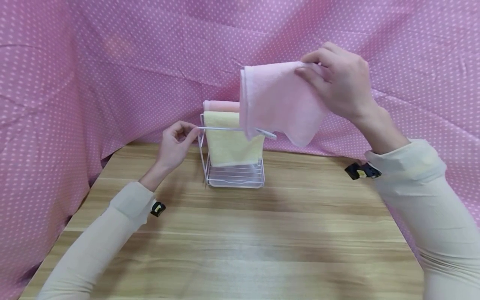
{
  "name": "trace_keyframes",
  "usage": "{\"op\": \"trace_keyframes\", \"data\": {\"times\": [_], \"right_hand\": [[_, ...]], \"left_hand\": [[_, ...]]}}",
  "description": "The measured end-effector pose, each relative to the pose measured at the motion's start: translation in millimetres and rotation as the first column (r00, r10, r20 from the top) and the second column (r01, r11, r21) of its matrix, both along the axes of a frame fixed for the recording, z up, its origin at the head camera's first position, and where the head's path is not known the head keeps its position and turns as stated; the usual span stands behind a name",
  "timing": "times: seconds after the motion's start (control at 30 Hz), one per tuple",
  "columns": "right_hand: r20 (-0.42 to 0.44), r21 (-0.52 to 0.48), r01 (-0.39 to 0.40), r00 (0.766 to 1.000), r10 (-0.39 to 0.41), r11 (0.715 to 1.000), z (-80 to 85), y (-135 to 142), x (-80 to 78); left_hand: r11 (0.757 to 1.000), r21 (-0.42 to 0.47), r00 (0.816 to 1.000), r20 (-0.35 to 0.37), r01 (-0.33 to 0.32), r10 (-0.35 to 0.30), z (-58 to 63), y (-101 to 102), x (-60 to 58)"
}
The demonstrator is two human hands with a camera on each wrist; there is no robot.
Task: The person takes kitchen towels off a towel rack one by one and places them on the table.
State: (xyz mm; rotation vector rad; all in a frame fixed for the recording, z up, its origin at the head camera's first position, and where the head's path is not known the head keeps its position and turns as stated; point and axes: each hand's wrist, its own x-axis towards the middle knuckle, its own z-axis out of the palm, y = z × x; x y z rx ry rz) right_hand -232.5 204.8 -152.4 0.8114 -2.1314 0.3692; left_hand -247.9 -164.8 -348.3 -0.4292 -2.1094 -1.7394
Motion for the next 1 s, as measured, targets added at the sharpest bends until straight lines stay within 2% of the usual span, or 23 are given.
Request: {"op": "trace_keyframes", "data": {"times": [0.27,0.57,0.77,0.93,1.0], "right_hand": [[-0.011,-0.044,0.002,1.0,-0.002,0.999,-7.8,27,4.4],[-0.032,-0.09,-0.035,0.999,0.032,0.995,-16.1,59,10.0],[-0.012,-0.205,0.009,1.0,-0.012,0.979,-25.3,77,12.5],[-0.013,-0.194,0.051,0.998,-0.054,0.98,-32.1,92,15.9],[-0.019,-0.156,0.077,0.997,-0.081,0.985,-35.2,97,17.8]], "left_hand": [[1.0,-0.001,1.0,0.003,-0.007,0.007,-0.5,0,-0.1],[1.0,-0.007,1.0,0.015,-0.002,0.002,-0.2,1,0.2],[1.0,-0.006,1.0,0.009,-0.007,0.007,0.2,2,0.1],[1.0,0.011,1.0,0.006,-0.005,0.005,-0.5,2,-0.2],[1.0,0.018,1.0,0.012,-0.001,0.001,-0.9,2,0.0]]}}
